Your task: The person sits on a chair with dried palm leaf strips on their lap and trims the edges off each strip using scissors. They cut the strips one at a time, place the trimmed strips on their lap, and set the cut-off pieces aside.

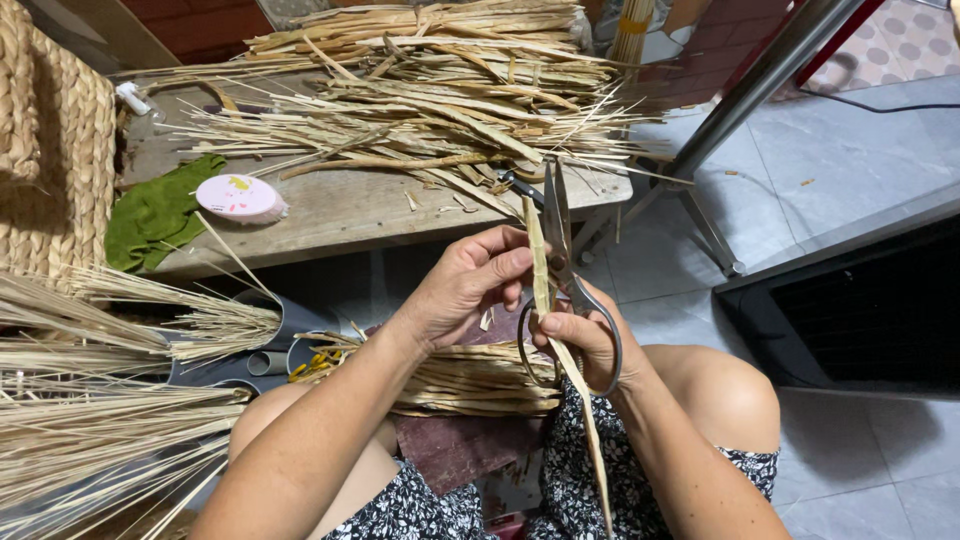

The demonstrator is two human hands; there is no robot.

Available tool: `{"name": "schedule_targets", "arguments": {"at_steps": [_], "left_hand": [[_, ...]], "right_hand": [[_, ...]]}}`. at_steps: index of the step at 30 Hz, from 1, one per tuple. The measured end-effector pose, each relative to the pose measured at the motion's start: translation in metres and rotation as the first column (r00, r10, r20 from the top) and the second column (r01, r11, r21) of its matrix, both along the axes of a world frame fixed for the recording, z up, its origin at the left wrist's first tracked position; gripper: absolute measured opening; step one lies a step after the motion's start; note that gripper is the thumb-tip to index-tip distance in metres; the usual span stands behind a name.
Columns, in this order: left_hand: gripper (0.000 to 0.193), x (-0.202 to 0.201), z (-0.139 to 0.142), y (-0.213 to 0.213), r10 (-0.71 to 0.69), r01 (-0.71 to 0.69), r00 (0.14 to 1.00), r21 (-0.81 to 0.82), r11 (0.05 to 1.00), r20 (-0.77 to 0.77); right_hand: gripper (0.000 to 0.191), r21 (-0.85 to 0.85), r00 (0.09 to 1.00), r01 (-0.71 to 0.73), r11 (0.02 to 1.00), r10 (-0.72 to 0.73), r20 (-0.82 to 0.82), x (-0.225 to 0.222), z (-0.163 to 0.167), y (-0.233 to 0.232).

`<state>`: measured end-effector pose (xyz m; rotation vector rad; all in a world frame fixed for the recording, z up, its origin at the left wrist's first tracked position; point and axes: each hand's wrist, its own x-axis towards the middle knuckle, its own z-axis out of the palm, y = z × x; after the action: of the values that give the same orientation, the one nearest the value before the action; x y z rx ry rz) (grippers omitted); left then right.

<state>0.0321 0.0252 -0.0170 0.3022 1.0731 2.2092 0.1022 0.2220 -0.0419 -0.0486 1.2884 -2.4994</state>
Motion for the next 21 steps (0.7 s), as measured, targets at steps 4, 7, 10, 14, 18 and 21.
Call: {"name": "schedule_targets", "arguments": {"at_steps": [4, 7, 10, 14, 18, 21], "left_hand": [[0.016, 0.0, 0.005, 0.0, 0.051, -0.05, 0.998, 0.01, 0.999, -0.021], [0.02, 0.001, 0.012, 0.0, 0.055, -0.055, 0.998, 0.011, 0.998, -0.009], [0.025, 0.002, 0.016, 0.001, 0.024, -0.024, 1.0, 0.034, 0.999, -0.001], [0.024, 0.001, 0.01, 0.002, 0.0, 0.0, 1.0, 0.0, 1.0, -0.02], [0.015, -0.005, -0.006, 0.0, 0.109, -0.111, 0.992, -0.029, 0.993, -0.063], [0.015, -0.009, -0.018, 0.001, 0.189, -0.201, 0.977, -0.12, 0.972, -0.099]], "right_hand": [[0.065, 0.076, 0.992, 0.103, 0.992, -0.097, -0.077, -0.002, 0.003, -0.005], [0.07, 0.038, 0.995, 0.077, 0.996, -0.074, -0.066, -0.003, 0.006, -0.004], [0.067, -0.015, 0.999, 0.025, 1.0, -0.025, -0.039, -0.002, 0.007, -0.002], [0.061, 0.054, 0.996, 0.061, 0.997, -0.056, -0.076, 0.0, 0.001, -0.003], [0.05, 0.159, 0.963, 0.226, 0.961, -0.196, -0.185, 0.0, -0.013, -0.008], [0.048, 0.28, 0.97, 0.217, 0.935, -0.174, -0.171, -0.003, -0.018, -0.004]]}}
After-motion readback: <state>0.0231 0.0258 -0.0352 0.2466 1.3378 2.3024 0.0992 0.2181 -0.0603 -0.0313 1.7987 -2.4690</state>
